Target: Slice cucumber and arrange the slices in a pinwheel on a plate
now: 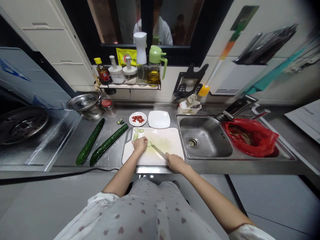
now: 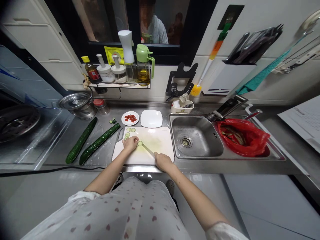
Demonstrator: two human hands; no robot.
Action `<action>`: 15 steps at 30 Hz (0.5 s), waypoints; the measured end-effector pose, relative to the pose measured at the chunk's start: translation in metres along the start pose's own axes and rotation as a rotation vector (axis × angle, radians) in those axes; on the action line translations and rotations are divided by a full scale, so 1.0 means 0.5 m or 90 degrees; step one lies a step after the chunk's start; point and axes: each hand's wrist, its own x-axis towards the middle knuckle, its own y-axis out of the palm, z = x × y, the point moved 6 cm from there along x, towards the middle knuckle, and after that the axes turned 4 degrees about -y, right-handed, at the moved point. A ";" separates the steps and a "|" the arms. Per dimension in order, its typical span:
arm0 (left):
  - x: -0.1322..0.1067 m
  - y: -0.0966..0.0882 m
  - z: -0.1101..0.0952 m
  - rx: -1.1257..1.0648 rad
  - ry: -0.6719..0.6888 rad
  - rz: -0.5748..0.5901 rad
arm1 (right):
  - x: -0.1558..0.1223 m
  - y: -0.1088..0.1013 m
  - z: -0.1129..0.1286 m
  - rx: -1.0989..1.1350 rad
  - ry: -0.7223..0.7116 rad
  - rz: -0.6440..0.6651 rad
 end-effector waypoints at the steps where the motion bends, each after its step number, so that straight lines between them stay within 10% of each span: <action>1: -0.001 0.000 -0.001 -0.001 0.006 0.006 | -0.001 0.000 -0.004 0.015 -0.005 -0.008; 15: -0.025 0.003 -0.020 0.028 0.042 -0.003 | 0.029 -0.006 -0.067 0.119 0.185 -0.133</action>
